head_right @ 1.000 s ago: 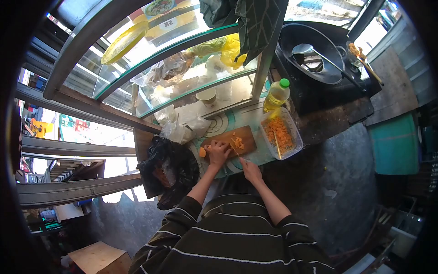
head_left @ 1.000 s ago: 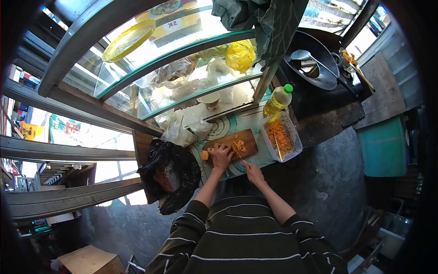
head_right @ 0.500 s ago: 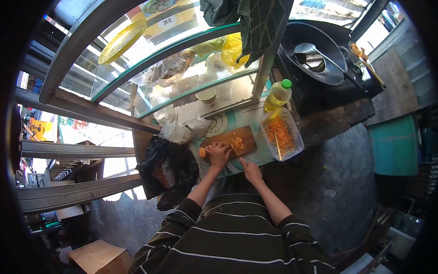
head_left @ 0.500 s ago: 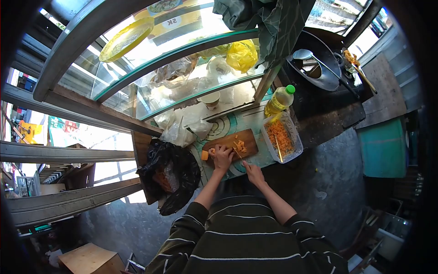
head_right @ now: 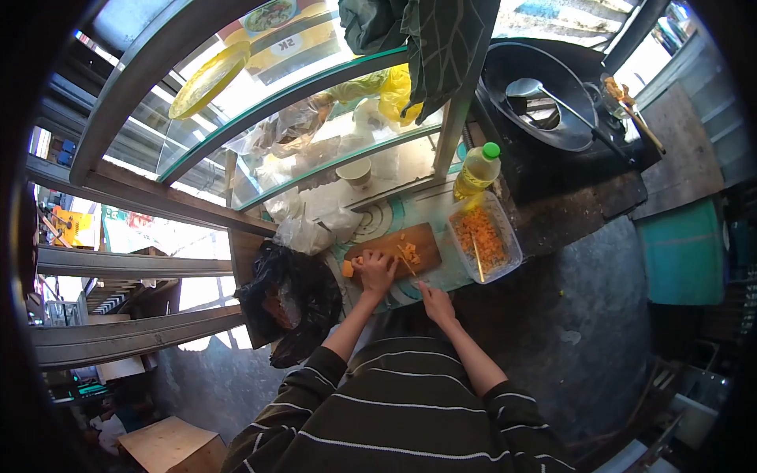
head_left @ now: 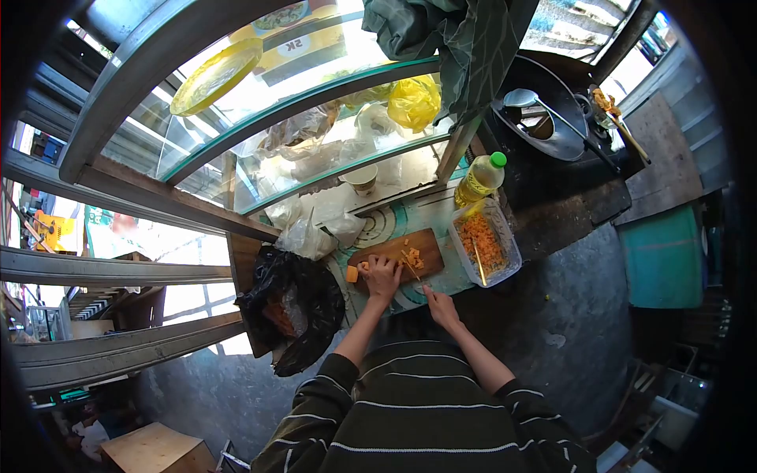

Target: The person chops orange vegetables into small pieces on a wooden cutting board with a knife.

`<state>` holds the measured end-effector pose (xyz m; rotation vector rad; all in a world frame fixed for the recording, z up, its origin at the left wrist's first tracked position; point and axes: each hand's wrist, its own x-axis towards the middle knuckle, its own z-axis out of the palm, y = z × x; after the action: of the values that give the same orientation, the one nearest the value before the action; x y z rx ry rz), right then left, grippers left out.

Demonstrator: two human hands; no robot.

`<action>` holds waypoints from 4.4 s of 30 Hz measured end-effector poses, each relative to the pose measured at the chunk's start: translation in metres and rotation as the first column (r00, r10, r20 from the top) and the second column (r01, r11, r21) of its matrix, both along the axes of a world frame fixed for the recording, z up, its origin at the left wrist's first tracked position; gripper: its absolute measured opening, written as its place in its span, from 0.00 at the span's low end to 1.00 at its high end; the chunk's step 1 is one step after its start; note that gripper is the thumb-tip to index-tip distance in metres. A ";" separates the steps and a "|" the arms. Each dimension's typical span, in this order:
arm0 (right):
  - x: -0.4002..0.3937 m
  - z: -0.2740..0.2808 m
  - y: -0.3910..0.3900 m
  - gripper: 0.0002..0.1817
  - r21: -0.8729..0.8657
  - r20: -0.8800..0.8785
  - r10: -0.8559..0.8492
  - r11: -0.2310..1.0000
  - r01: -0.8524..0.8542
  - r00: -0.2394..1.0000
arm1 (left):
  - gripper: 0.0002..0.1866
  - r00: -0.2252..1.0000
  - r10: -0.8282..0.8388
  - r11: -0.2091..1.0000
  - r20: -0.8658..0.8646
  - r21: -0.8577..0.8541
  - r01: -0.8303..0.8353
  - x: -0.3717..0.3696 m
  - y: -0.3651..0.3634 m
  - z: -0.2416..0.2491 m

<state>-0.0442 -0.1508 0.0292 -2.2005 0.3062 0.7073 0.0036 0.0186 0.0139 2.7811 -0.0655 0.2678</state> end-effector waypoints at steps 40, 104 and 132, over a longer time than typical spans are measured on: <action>0.026 0.005 -0.006 0.37 -0.141 -0.088 0.193 0.969 -0.204 0.977 | 0.05 0.997 0.021 0.981 0.072 -0.195 -0.007 0.003 -0.012 -0.009; 0.011 0.035 -0.022 0.13 -0.501 0.469 0.297 0.865 -0.027 0.832 | 0.15 0.993 -0.014 0.992 0.118 -0.124 0.028 0.027 -0.036 -0.014; -0.008 -0.003 -0.014 0.26 0.262 -0.085 -0.119 0.955 0.137 0.989 | 0.09 0.997 -0.036 0.999 -0.067 0.028 0.038 0.007 0.018 -0.001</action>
<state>-0.0519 -0.1651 0.0257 -1.8858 0.3631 0.7094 0.0105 0.0368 0.0125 2.8123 -0.1056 0.1668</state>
